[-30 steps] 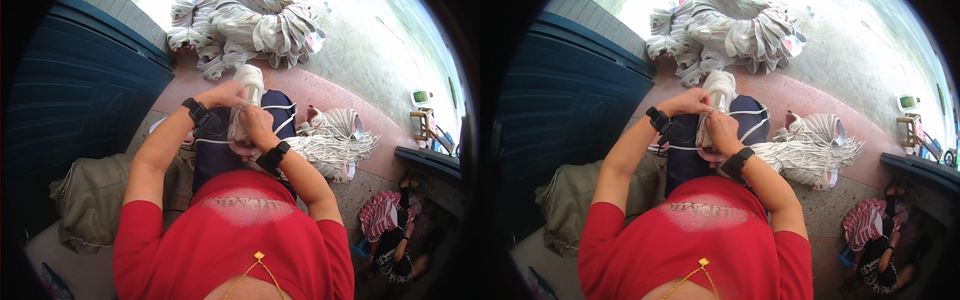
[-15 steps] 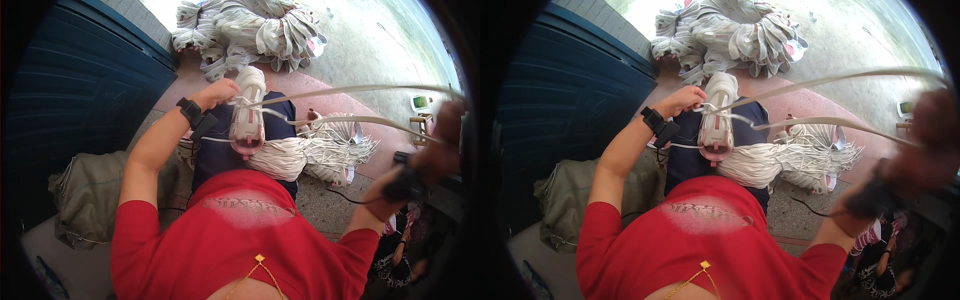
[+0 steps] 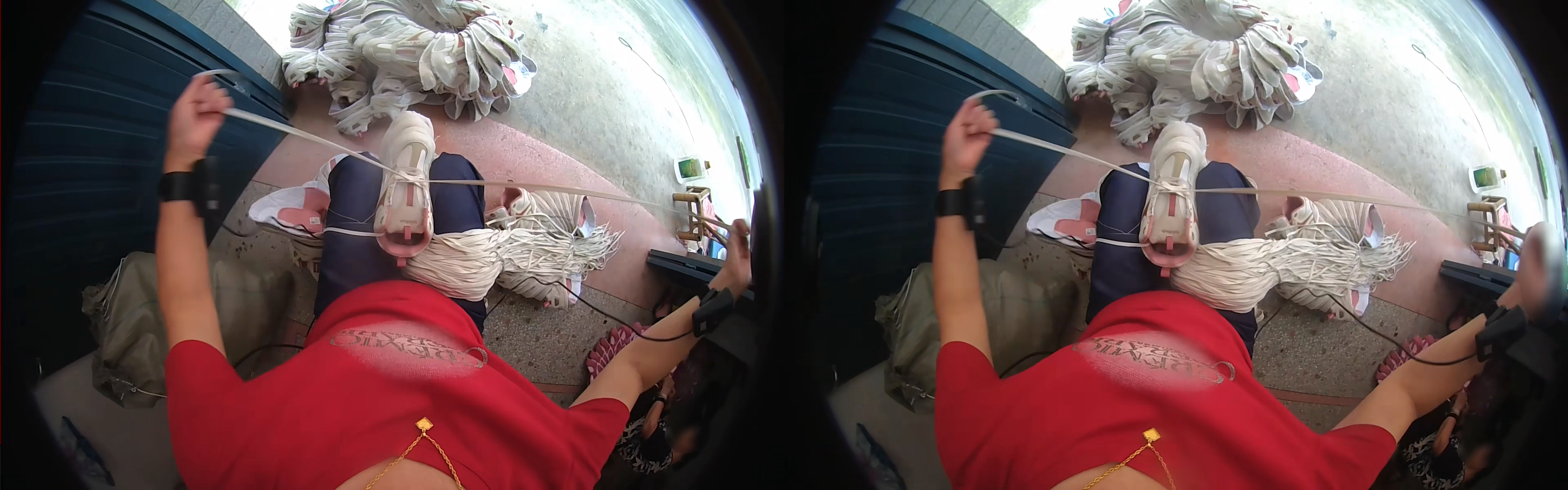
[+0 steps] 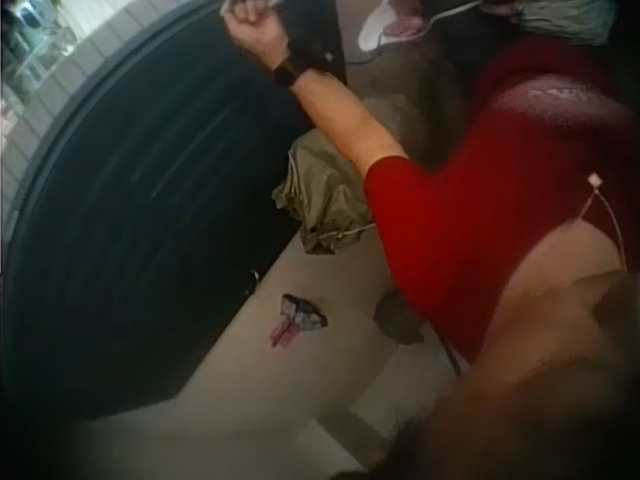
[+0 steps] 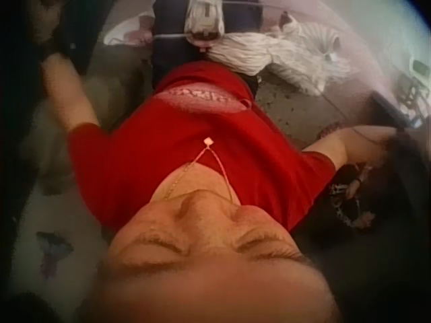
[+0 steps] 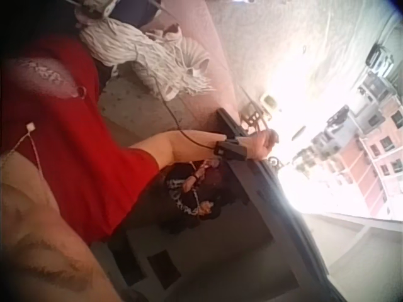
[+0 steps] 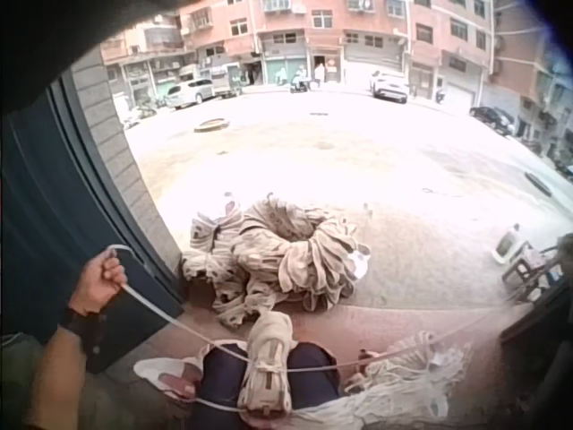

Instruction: Threading a long cord or lace through the eyelets of a shoe upper.

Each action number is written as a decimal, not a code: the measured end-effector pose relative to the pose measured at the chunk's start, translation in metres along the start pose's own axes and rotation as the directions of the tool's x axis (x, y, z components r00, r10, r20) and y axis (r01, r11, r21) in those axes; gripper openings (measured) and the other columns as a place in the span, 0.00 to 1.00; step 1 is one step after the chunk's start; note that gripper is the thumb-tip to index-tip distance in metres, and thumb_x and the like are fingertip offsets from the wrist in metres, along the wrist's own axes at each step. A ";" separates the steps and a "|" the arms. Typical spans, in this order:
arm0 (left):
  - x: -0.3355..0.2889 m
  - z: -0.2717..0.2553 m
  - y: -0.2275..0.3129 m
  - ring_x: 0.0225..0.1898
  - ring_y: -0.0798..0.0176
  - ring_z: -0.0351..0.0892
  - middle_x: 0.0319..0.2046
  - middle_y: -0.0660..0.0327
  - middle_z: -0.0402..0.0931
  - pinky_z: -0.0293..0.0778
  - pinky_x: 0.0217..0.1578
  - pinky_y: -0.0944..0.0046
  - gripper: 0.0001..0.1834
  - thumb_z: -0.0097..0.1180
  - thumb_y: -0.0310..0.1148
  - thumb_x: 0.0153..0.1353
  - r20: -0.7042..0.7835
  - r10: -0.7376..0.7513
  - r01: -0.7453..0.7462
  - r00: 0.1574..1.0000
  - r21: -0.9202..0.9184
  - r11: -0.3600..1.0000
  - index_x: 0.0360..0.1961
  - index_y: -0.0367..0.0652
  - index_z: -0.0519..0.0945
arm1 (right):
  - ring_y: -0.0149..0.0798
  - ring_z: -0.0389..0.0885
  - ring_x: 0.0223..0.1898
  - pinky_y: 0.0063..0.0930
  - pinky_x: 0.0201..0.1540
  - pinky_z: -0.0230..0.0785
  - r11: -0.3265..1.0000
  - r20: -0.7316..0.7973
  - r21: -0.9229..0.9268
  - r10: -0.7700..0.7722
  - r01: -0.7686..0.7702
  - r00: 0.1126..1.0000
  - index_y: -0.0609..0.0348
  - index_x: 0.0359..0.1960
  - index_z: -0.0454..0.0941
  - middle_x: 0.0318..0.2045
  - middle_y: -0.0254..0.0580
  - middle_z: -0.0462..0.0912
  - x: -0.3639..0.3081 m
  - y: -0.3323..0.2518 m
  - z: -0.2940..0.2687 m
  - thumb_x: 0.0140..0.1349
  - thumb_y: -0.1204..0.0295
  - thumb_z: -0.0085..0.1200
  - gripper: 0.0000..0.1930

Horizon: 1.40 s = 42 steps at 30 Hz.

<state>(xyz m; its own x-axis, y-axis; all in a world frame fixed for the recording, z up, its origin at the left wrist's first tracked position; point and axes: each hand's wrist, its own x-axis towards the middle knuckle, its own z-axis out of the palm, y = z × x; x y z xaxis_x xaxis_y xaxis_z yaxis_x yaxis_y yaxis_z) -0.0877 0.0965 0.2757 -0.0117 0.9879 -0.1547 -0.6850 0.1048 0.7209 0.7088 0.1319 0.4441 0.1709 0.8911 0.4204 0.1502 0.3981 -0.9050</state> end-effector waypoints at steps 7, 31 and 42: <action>-0.054 -0.102 0.037 0.18 0.73 0.61 0.18 0.72 0.59 0.62 0.29 0.63 0.11 0.45 0.33 0.73 -0.582 -0.017 0.079 0.813 0.080 0.994 0.30 0.49 0.68 | 0.24 0.73 0.26 0.22 0.30 0.67 0.794 0.350 -0.301 0.607 -0.528 0.713 0.61 0.42 0.80 0.26 0.31 0.78 -0.141 0.210 0.134 0.71 0.69 0.49 0.10; -0.062 0.045 -0.274 0.31 0.76 0.73 0.30 0.68 0.80 0.70 0.34 0.72 0.14 0.55 0.34 0.69 -0.258 -0.191 0.309 0.947 0.896 0.318 0.45 0.34 0.84 | 0.44 0.73 0.44 0.42 0.46 0.59 0.488 0.802 -0.529 0.018 0.695 0.598 0.57 0.31 0.78 0.34 0.41 0.77 -0.285 0.235 0.340 0.54 0.74 0.51 0.05; -0.071 0.046 -0.283 0.35 0.55 0.87 0.31 0.47 0.84 0.78 0.37 0.59 0.17 0.59 0.43 0.65 -0.167 0.007 0.165 0.986 0.981 0.101 0.43 0.40 0.86 | 0.42 0.74 0.40 0.41 0.42 0.59 0.667 0.603 -0.603 0.022 0.437 0.798 0.51 0.27 0.81 0.33 0.35 0.78 -0.278 0.240 0.332 0.57 0.62 0.60 0.09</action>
<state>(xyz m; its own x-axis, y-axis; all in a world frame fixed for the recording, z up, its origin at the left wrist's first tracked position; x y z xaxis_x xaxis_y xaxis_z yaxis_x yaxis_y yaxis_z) 0.1405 0.0014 0.1132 -0.1379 0.9556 -0.2605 0.6433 0.2864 0.7100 0.3745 0.0520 0.0883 -0.4472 0.8508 0.2762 0.7622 0.5240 -0.3800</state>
